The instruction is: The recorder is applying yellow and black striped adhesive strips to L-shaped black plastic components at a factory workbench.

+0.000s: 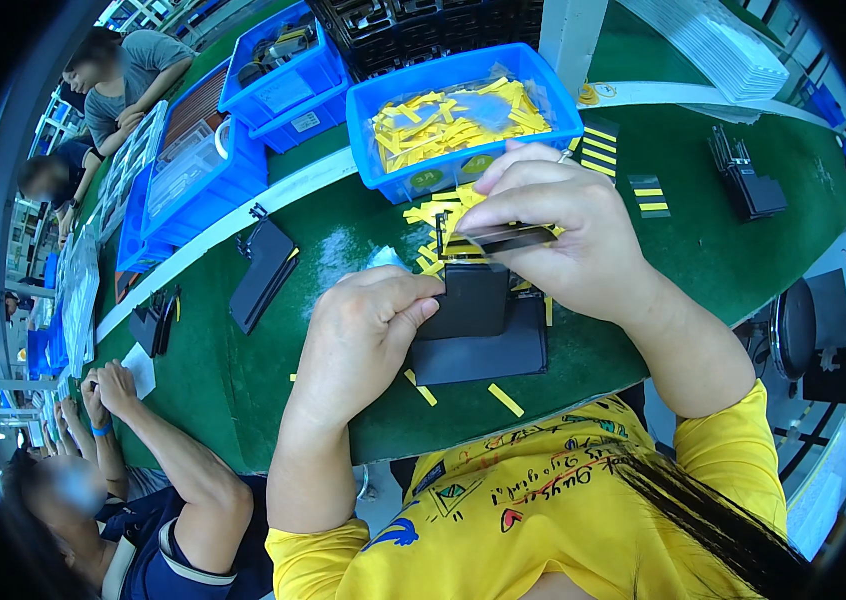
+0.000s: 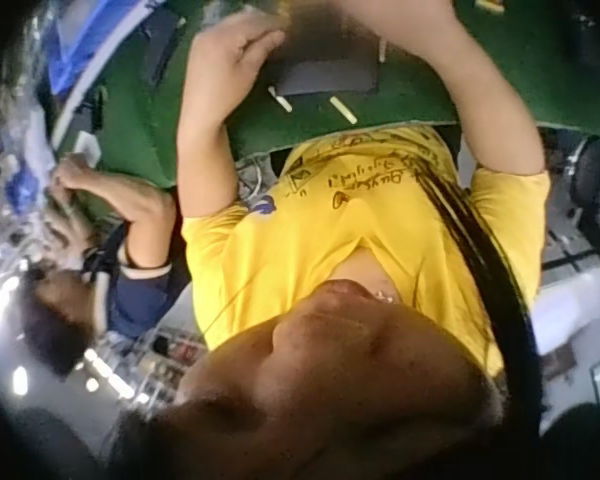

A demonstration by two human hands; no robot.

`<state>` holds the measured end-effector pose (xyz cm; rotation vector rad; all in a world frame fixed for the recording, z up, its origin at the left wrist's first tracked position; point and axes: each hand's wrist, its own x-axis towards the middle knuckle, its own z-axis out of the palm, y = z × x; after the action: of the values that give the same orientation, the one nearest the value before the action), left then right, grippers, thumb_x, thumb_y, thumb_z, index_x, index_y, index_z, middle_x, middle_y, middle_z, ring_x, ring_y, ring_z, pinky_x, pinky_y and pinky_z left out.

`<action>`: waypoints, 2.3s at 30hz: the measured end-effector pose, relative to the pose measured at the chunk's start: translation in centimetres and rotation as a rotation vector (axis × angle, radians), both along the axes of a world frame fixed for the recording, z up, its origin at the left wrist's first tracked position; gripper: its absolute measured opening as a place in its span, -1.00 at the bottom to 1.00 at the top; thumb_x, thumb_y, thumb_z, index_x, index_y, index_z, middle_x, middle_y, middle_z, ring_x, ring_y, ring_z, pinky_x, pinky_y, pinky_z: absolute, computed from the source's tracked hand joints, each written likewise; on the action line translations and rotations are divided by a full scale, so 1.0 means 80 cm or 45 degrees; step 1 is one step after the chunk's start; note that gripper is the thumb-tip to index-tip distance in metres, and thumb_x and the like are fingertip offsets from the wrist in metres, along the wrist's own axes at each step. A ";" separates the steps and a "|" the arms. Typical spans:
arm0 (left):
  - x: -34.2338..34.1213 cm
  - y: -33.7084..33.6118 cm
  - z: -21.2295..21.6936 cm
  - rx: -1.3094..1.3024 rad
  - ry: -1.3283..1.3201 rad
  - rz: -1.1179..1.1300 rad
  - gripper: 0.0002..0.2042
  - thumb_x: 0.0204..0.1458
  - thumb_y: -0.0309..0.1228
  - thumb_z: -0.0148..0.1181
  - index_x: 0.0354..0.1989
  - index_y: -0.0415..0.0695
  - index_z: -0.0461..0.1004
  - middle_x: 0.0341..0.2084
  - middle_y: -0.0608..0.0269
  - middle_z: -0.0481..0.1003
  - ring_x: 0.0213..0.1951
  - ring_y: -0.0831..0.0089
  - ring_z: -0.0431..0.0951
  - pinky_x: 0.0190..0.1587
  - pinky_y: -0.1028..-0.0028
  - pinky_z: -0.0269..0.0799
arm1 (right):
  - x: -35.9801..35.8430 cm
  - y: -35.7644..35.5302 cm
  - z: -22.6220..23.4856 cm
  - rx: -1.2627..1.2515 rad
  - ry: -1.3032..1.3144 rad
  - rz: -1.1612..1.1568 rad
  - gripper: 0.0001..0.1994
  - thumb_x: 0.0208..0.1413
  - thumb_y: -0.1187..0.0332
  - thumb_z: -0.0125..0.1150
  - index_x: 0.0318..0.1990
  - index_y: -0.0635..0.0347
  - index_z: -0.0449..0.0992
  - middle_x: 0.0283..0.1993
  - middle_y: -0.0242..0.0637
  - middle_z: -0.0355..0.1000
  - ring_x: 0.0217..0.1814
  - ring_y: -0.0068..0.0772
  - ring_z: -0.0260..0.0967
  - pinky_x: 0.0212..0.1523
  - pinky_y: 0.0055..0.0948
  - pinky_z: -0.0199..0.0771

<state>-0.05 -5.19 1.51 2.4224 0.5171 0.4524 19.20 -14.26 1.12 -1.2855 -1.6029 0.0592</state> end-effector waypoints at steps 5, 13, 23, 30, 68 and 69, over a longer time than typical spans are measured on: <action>0.000 -0.001 0.003 0.027 -0.082 0.029 -0.91 -0.10 -0.54 0.21 -0.38 -0.21 0.55 -0.54 0.12 0.50 -0.45 0.17 0.52 -0.39 0.32 0.41 | -0.004 -0.002 0.003 0.100 -0.112 -0.025 -0.78 -0.28 0.60 0.32 -0.38 0.18 0.61 -0.45 -0.29 0.48 -0.23 -0.26 0.43 -0.05 -0.30 0.37; -0.001 -0.001 0.005 0.050 -0.115 0.000 -0.91 -0.11 -0.55 0.21 -0.39 -0.21 0.55 -0.55 0.12 0.49 -0.46 0.19 0.51 -0.40 0.33 0.40 | -0.006 0.000 -0.004 -0.048 -0.032 -0.026 -0.74 -0.35 0.64 0.34 -0.38 0.19 0.61 -0.44 -0.30 0.47 -0.25 -0.31 0.42 -0.16 -0.41 0.41; -0.004 -0.003 0.008 0.042 -0.103 0.002 -0.91 -0.12 -0.55 0.22 -0.40 -0.21 0.55 -0.55 0.13 0.49 -0.46 0.18 0.51 -0.40 0.32 0.40 | -0.006 0.001 -0.004 -0.099 -0.060 -0.009 -0.76 -0.36 0.63 0.34 -0.40 0.22 0.59 -0.45 -0.30 0.46 -0.29 -0.34 0.41 -0.24 -0.43 0.41; 0.000 -0.014 0.007 0.215 -0.154 0.008 -0.91 -0.15 -0.56 0.22 -0.42 -0.19 0.54 -0.58 0.14 0.48 -0.47 0.18 0.51 -0.40 0.31 0.41 | -0.011 0.000 -0.003 -0.121 -0.168 -0.053 -0.84 -0.32 0.52 0.32 -0.46 0.24 0.56 -0.46 -0.26 0.44 -0.28 -0.24 0.39 -0.14 -0.31 0.35; -0.004 -0.004 0.008 0.334 -0.299 0.093 -0.90 -0.15 -0.59 0.21 -0.41 -0.24 0.51 -0.60 0.13 0.44 -0.52 0.19 0.47 -0.46 0.35 0.36 | -0.009 -0.012 0.020 0.233 -0.346 -0.319 -0.79 -0.31 0.60 0.30 -0.43 0.14 0.52 -0.34 -0.37 0.49 -0.08 -0.24 0.41 0.27 0.09 0.04; -0.004 -0.004 0.007 0.236 -0.317 0.153 -0.92 -0.13 -0.58 0.21 -0.41 -0.23 0.52 -0.61 0.13 0.44 -0.53 0.20 0.47 -0.47 0.35 0.35 | -0.005 -0.011 0.017 0.188 -0.303 -0.323 -0.81 -0.28 0.61 0.30 -0.42 0.20 0.52 -0.36 -0.34 0.49 -0.17 -0.29 0.43 0.14 -0.09 0.27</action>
<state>-0.34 -5.53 2.07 2.4694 0.5330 0.8752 18.82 -15.11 2.50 -1.4084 -1.5949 -0.3756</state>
